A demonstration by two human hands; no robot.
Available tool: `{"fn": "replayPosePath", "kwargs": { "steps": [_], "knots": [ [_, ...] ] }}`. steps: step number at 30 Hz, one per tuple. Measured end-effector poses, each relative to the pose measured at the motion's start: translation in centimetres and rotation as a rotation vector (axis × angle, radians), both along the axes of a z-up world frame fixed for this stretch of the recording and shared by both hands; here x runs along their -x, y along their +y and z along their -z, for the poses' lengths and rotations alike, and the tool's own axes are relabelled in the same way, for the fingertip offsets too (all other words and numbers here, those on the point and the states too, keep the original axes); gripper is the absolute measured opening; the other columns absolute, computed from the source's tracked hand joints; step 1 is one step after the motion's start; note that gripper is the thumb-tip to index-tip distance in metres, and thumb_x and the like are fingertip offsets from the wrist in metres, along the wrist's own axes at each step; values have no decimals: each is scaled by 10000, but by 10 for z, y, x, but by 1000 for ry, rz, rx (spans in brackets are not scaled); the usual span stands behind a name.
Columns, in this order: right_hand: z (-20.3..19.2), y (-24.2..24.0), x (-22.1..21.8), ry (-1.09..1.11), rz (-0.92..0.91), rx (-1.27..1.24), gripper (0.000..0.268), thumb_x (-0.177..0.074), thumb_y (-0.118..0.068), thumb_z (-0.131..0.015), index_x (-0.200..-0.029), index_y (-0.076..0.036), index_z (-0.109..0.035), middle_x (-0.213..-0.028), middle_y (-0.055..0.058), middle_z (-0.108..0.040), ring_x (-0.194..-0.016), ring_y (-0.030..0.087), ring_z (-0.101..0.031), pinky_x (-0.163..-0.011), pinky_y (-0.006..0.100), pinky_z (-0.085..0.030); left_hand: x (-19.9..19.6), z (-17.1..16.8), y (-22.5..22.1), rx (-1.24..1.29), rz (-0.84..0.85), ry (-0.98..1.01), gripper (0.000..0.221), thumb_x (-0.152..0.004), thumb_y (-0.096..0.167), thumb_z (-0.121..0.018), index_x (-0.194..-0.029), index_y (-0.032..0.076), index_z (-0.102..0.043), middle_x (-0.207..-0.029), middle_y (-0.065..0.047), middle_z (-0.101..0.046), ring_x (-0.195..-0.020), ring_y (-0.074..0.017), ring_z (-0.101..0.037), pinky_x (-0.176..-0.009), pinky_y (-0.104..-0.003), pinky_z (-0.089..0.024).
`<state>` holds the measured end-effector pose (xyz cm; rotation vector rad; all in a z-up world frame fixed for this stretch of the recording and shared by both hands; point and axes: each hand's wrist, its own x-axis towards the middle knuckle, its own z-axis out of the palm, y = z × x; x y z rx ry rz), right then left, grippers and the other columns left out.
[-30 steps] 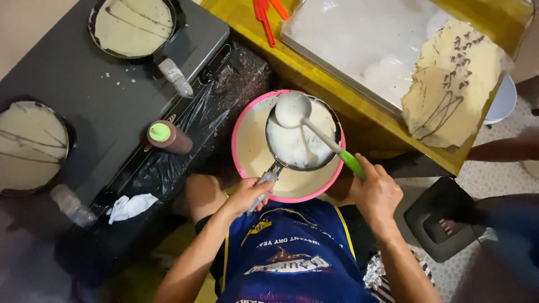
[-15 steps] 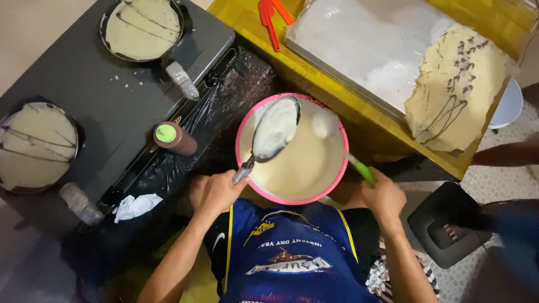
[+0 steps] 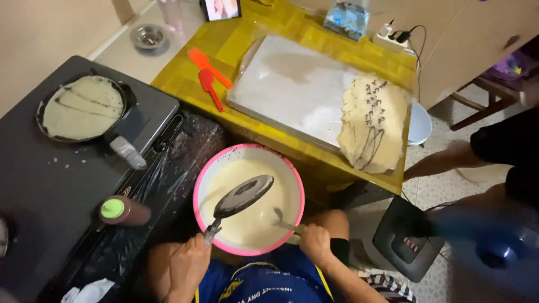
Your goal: Preparing crepes by pouring batter into pans on a stove, spreading it evenly, and removing the finished crepes.
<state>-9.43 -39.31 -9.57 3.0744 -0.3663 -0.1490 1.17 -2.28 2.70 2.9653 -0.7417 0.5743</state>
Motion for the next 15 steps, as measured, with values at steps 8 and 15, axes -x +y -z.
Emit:
{"fn": "replayPosePath", "kwargs": {
  "steps": [8, 15],
  "knots": [
    [9, 1, -3, 240, 41, -71, 316, -858, -181, -578, -1139, -262, -700, -903, 144, -700, -696, 362, -705, -602, 474, -577, -7, 37, -3, 106, -74, 49, 221, -829, 316, -739, -837, 134, -614, -659, -56, -646, -540, -259, -633, -537, -373, -514],
    [-141, 42, -88, -253, -14, 200, 424, -958, -399, -544, -702, -84, -668, -661, 127, -661, -526, 325, -614, -489, 428, -509, 8, 76, -6, 479, -325, 652, 357, -902, 481, -648, -963, 132, -688, -640, -154, -687, -546, -422, -644, -517, -536, -489]
  ]
}}
